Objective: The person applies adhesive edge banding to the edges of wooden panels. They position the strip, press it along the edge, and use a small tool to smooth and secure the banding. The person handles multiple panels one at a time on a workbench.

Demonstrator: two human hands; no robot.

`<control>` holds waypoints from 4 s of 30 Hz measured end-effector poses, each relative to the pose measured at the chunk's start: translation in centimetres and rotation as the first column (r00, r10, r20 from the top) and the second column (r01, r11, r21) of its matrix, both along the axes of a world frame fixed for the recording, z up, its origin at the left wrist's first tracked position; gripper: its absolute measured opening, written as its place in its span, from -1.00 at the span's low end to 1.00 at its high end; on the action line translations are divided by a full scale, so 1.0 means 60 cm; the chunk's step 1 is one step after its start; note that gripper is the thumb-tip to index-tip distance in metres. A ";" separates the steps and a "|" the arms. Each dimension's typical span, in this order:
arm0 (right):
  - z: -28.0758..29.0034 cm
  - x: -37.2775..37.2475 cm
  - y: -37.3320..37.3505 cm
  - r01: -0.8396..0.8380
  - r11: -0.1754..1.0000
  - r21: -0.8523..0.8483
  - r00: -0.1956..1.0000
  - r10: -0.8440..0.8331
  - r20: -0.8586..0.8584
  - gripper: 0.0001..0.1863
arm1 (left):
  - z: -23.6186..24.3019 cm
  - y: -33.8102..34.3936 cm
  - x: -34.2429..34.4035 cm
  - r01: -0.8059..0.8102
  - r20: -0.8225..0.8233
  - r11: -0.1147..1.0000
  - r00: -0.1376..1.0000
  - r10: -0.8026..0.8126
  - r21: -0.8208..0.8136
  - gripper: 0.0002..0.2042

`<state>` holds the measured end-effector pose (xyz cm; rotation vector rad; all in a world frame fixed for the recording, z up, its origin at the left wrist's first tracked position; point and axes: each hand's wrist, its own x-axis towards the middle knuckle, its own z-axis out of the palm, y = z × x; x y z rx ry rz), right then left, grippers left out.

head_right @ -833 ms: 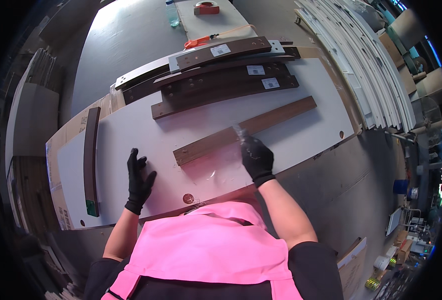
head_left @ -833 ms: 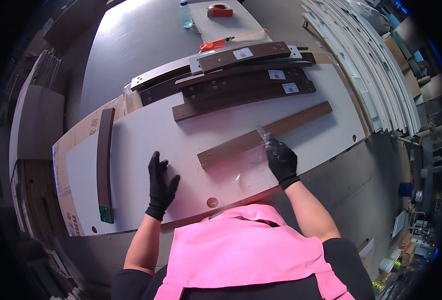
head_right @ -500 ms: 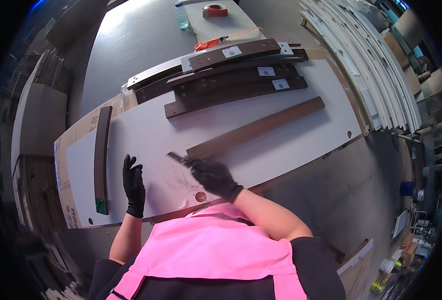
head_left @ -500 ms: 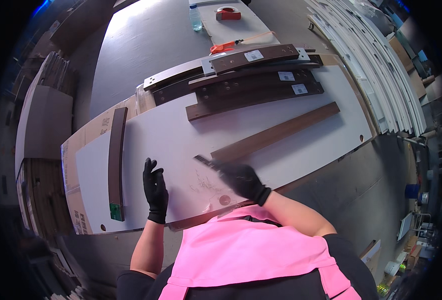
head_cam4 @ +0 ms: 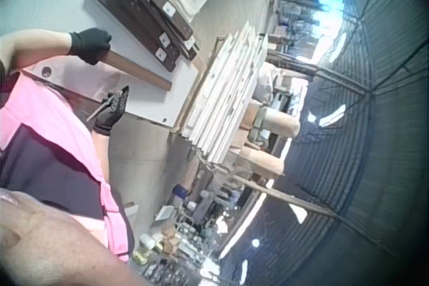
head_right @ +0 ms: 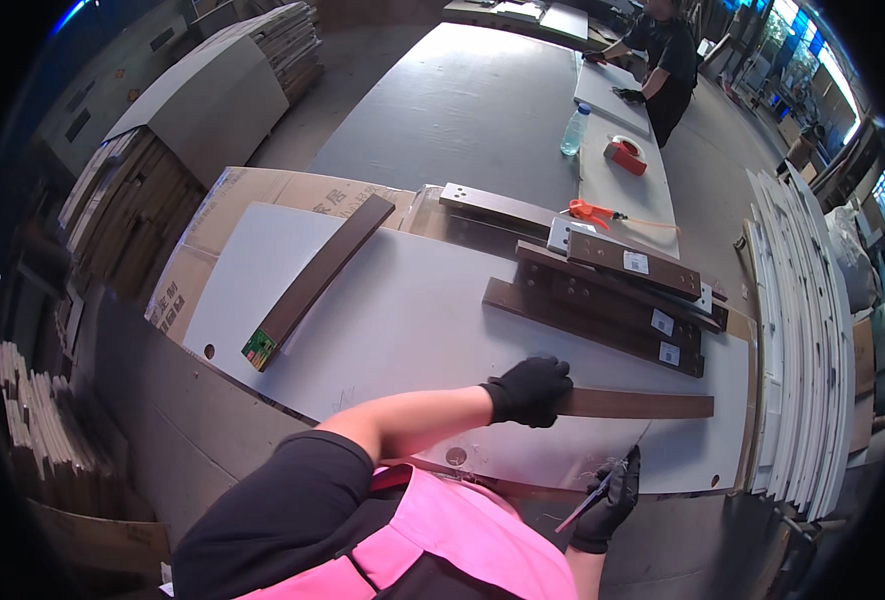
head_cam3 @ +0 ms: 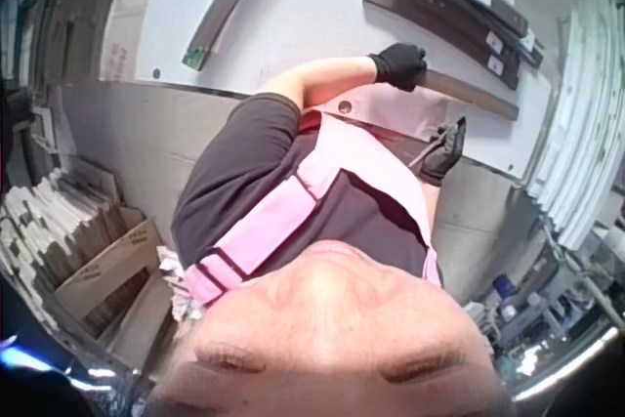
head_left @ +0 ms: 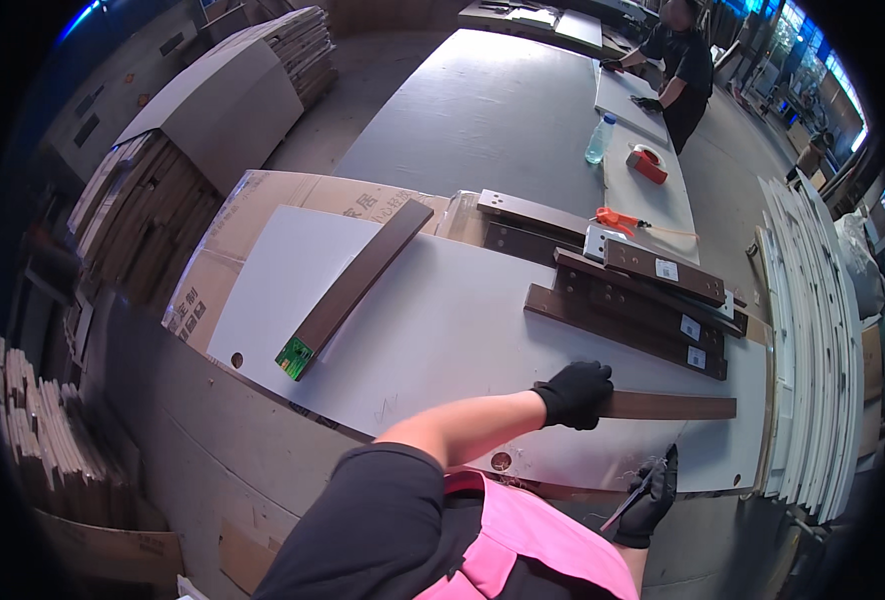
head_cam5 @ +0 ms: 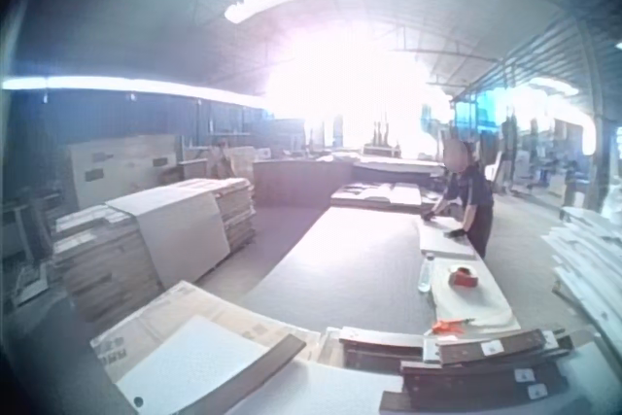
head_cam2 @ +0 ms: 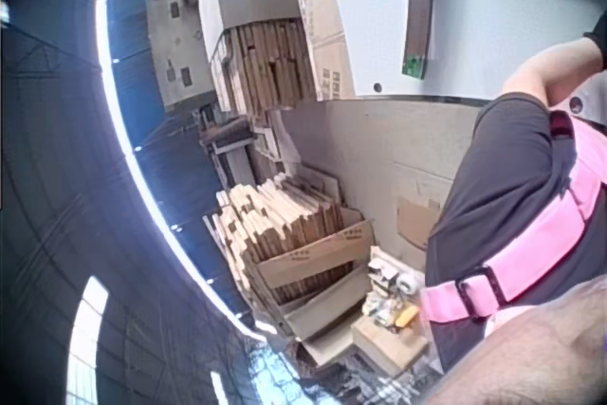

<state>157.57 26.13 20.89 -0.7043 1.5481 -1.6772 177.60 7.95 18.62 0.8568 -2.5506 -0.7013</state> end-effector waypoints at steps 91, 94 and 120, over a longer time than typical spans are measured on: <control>-0.100 -0.386 -0.192 -0.422 0.854 0.304 0.070 0.365 -0.928 -0.34 | -0.075 0.028 -0.225 -0.297 0.095 0.911 0.937 0.335 -0.287 -0.35; -0.112 -0.340 -0.178 -0.461 0.844 0.273 0.076 0.344 -0.936 -0.35 | -0.069 0.028 -0.267 -0.296 0.072 0.930 0.946 0.317 -0.217 -0.31; -0.102 -0.335 -0.195 -0.541 0.794 0.277 0.056 0.363 -0.930 -0.38 | -0.054 -0.109 -0.178 0.169 -0.129 0.920 0.983 -0.131 0.354 -0.61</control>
